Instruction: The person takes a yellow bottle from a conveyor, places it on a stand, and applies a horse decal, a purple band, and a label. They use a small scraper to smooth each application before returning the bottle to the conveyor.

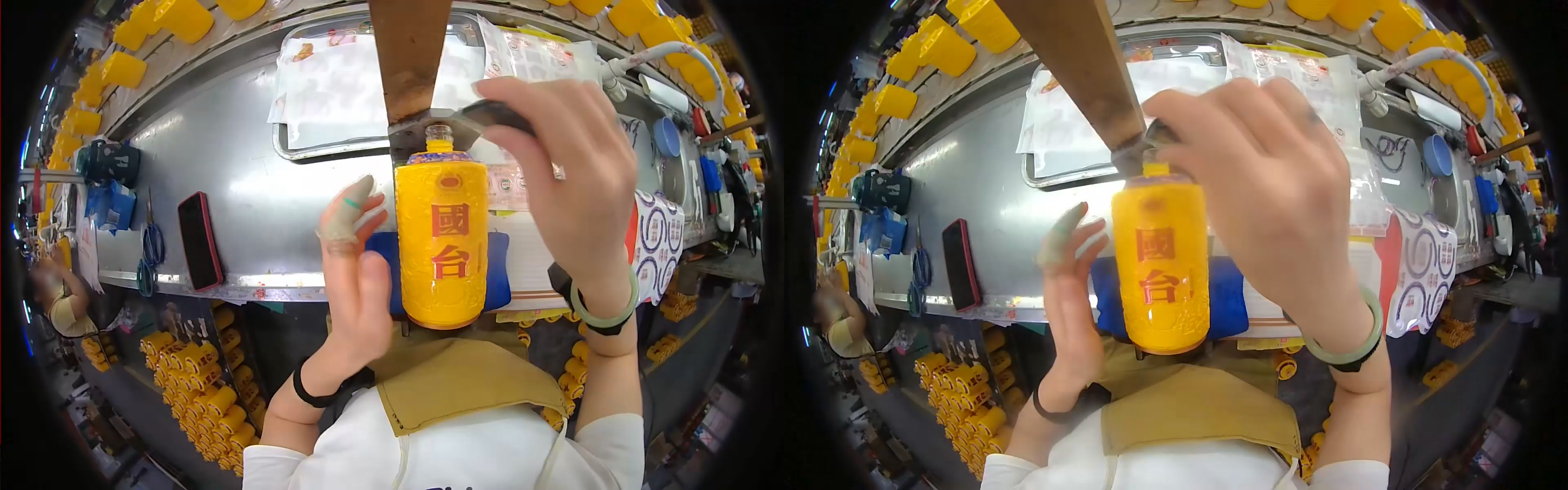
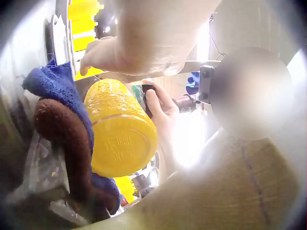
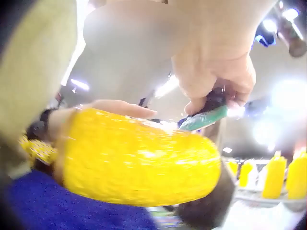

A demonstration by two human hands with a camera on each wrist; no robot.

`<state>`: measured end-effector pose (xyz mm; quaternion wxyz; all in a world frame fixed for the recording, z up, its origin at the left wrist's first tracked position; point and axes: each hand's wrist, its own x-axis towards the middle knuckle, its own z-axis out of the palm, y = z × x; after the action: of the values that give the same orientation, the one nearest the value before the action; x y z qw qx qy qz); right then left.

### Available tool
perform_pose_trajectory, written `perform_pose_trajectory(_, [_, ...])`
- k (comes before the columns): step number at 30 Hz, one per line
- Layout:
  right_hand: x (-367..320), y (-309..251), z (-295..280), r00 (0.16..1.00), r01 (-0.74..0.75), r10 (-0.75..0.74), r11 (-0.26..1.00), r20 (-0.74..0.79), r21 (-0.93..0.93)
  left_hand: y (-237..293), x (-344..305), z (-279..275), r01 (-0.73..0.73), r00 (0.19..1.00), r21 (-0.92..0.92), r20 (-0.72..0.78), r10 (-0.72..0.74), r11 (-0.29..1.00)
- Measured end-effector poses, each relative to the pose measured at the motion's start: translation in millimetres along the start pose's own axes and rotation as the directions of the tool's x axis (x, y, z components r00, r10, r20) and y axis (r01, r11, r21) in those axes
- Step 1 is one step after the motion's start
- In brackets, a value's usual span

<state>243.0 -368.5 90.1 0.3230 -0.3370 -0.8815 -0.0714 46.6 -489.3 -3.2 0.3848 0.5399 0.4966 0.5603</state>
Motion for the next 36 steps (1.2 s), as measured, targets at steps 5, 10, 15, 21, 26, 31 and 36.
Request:
perform_pose_trajectory(5, [-24,-9,3,0.92,-0.368,0.391,0.851,0.016,0.374,9,-9,-4,-0.37,0.924,0.457,0.267,0.273,0.809])
perform_pose_trajectory(10, [-49,-12,9,0.834,-0.514,0.551,0.749,0.038,0.418,30,-10,3,-0.354,0.927,0.565,0.315,0.202,0.745])
perform_pose_trajectory(15, [-58,-13,8,0.776,-0.571,0.63,0.686,0.024,0.451,45,-7,17,-0.351,0.928,0.699,0.347,0.133,0.623])
perform_pose_trajectory(21, [-65,-12,8,0.757,-0.566,0.653,0.661,-0.005,0.493,31,-11,14,-0.36,0.932,0.648,0.284,0.227,0.671])
perform_pose_trajectory(26, [-69,-13,11,0.733,-0.597,0.679,0.623,0.029,0.506,36,-10,14,-0.361,0.931,0.672,0.299,0.209,0.646])
perform_pose_trajectory(31, [-70,-14,11,0.732,-0.593,0.681,0.631,0.008,0.5,51,3,19,-0.338,0.935,0.727,0.333,0.124,0.598])
perform_pose_trajectory(36, [-73,-14,7,0.726,-0.607,0.687,0.629,0.017,0.486,45,2,20,-0.315,0.948,0.747,0.278,0.156,0.586])
